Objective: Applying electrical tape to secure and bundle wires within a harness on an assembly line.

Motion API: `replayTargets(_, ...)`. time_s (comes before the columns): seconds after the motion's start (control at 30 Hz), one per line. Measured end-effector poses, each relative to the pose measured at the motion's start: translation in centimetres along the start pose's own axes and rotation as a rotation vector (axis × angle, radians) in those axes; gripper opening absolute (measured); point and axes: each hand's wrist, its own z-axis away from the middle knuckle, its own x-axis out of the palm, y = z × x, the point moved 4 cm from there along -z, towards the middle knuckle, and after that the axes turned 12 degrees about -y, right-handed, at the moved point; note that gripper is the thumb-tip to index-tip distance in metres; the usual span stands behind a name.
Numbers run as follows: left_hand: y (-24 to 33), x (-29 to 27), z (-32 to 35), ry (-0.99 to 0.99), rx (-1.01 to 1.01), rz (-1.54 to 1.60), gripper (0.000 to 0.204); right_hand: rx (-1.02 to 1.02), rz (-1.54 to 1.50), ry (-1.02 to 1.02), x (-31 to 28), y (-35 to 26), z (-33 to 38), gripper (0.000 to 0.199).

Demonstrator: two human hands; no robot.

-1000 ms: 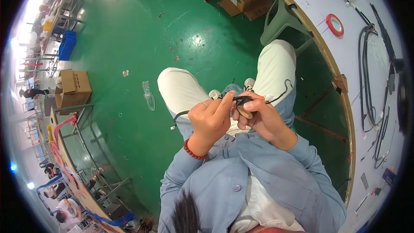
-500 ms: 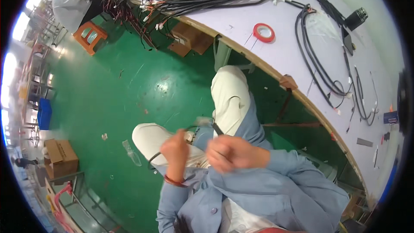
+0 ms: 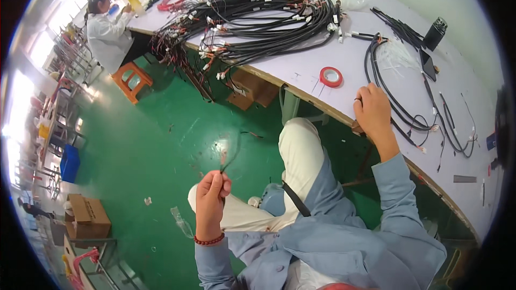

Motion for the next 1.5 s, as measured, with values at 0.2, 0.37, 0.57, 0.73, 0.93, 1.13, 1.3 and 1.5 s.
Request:
replayTargets(0.2,2.6,0.6,-0.6,-0.036,0.274,0.194,0.011,-0.083,0.132,-0.019,-2.1,-4.5,1.0,0.033)
replayTargets(0.37,6.6,4.7,-1.1,-0.150,0.536,0.397,0.010,-0.628,-1.091,-0.347,-2.5,-17.6,1.8,0.060)
replayTargets(0.57,13.8,0.9,2.0,-0.119,0.899,0.540,0.010,-0.979,-1.365,-1.219,5.6,-26.2,9.4,0.040)
replayTargets(0.73,15.7,-9.9,7.1,0.093,1.006,0.131,0.015,-0.762,-1.122,-1.066,1.1,-15.6,5.5,0.030)
replayTargets(0.93,20.0,-6.3,-2.2,-0.180,0.870,0.135,0.029,-0.859,0.064,0.487,-13.4,-8.9,-8.1,0.029)
replayTargets(1.13,8.7,-0.8,-22.4,-0.307,0.137,0.186,0.037,-0.570,-0.093,0.292,-8.1,2.2,-22.7,0.033)
replayTargets(1.3,-1.8,0.6,-17.5,-0.257,-0.338,0.026,0.028,-0.083,-0.805,-0.028,-7.7,10.9,-17.2,0.025)
replayTargets(1.5,-5.3,0.0,-13.3,-0.216,-0.384,0.028,0.024,0.492,-0.184,-0.322,-0.2,20.0,-17.1,0.031)
